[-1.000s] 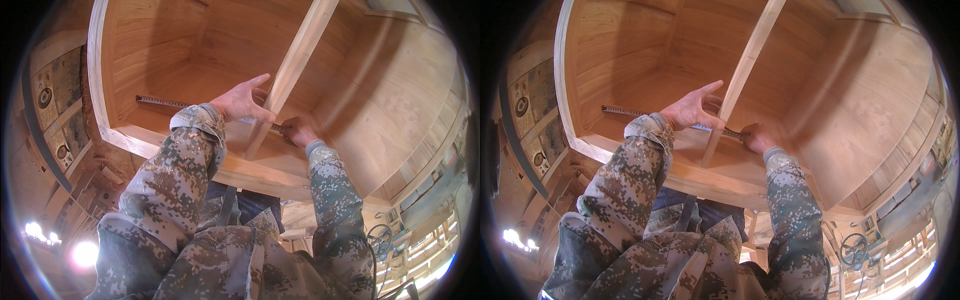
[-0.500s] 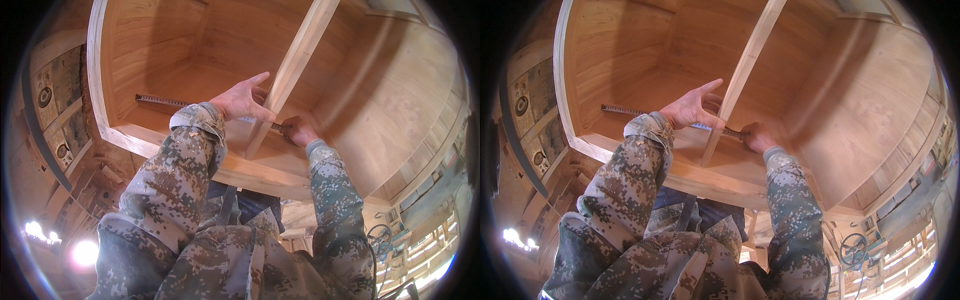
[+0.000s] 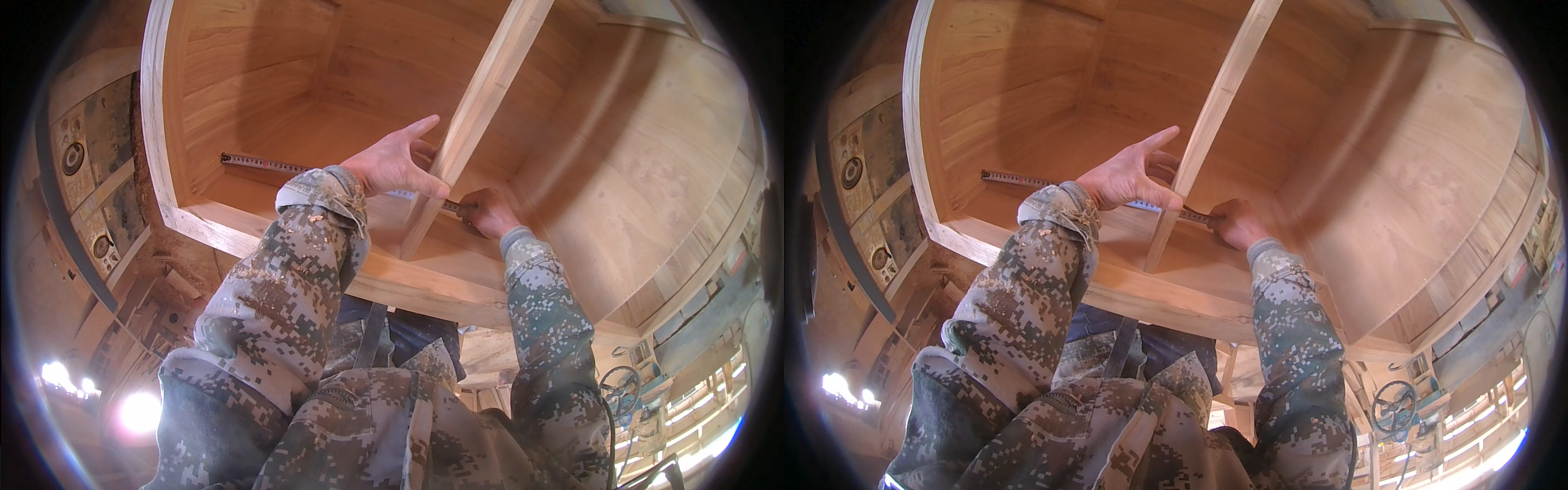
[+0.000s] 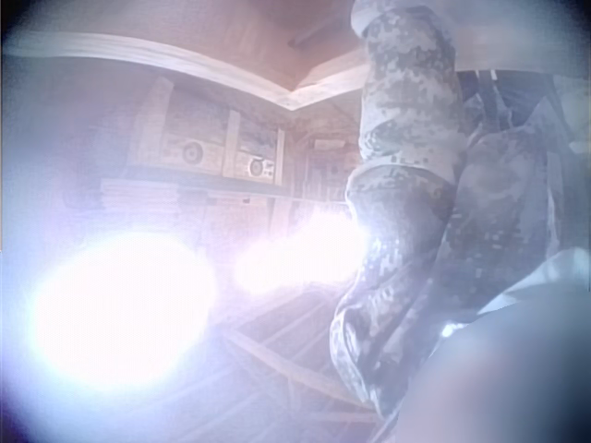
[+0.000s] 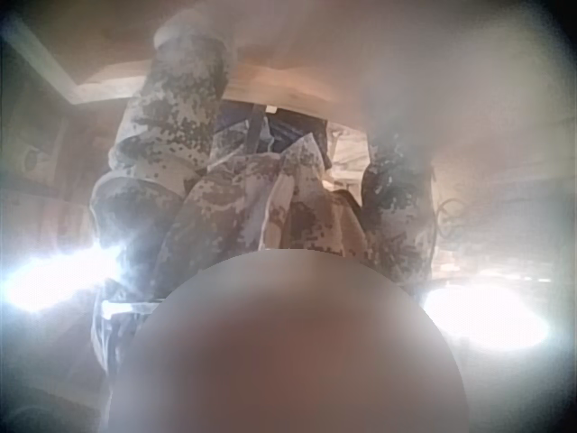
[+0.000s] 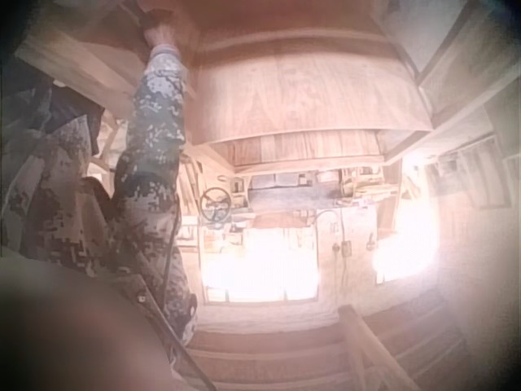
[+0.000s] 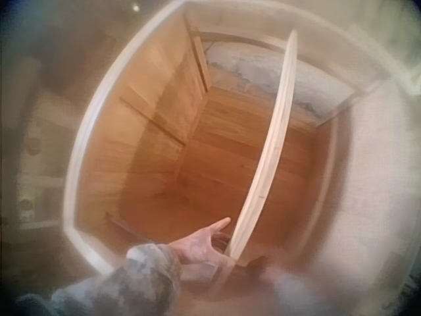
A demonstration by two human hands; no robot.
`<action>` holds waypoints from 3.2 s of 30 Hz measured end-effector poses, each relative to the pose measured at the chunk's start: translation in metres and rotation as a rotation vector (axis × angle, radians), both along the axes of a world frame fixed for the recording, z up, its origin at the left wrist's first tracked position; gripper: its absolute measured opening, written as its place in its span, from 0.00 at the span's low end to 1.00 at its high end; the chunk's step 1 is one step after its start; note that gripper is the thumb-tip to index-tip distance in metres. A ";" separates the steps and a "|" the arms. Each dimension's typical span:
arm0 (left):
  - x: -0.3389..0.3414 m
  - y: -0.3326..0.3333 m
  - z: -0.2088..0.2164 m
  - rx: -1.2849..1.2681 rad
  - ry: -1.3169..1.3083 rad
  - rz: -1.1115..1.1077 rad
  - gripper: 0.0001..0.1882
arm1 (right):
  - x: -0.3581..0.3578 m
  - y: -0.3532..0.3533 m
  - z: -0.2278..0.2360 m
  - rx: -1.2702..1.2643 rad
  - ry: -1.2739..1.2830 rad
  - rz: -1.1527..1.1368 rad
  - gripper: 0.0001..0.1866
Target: The person uses an angle grinder to smooth a wooden plank, then places it inside a wooden cabinet frame. They pick up additional wooden pieces, fit them into the cabinet, and measure the interior with a tape measure.
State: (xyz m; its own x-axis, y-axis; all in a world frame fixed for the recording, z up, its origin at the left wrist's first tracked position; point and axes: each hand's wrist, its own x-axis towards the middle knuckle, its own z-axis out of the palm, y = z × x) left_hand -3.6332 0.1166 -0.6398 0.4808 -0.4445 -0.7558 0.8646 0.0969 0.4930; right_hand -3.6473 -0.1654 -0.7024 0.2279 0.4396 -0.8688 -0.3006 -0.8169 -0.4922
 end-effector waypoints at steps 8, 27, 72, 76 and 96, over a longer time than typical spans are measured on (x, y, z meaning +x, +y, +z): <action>0.000 0.002 -0.002 -0.006 -0.009 -0.038 0.72 | -0.001 -0.020 -0.018 0.089 -0.172 0.060 0.09; 0.043 -0.026 0.114 -0.013 -0.380 0.257 0.31 | 0.035 -0.006 0.116 0.515 -0.042 -1.632 0.08; -0.027 0.039 -0.057 0.686 -0.294 -0.834 0.18 | -0.006 -0.018 -0.002 -0.147 -0.369 0.204 0.13; -0.046 0.080 -0.064 0.763 -0.261 -0.740 0.17 | -0.008 -0.068 0.017 -0.291 -0.332 0.247 0.11; -0.028 0.039 -0.039 0.642 -0.353 -0.826 0.19 | -0.023 -0.051 0.000 -0.383 -0.423 0.171 0.10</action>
State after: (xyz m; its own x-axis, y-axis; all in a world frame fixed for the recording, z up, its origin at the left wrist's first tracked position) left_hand -3.6608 0.1559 -0.6792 0.4510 -0.3019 -0.8399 0.3460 -0.8083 0.4763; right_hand -3.6703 -0.2165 -0.7027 0.5425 0.1742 -0.8218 0.0091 -0.9794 -0.2016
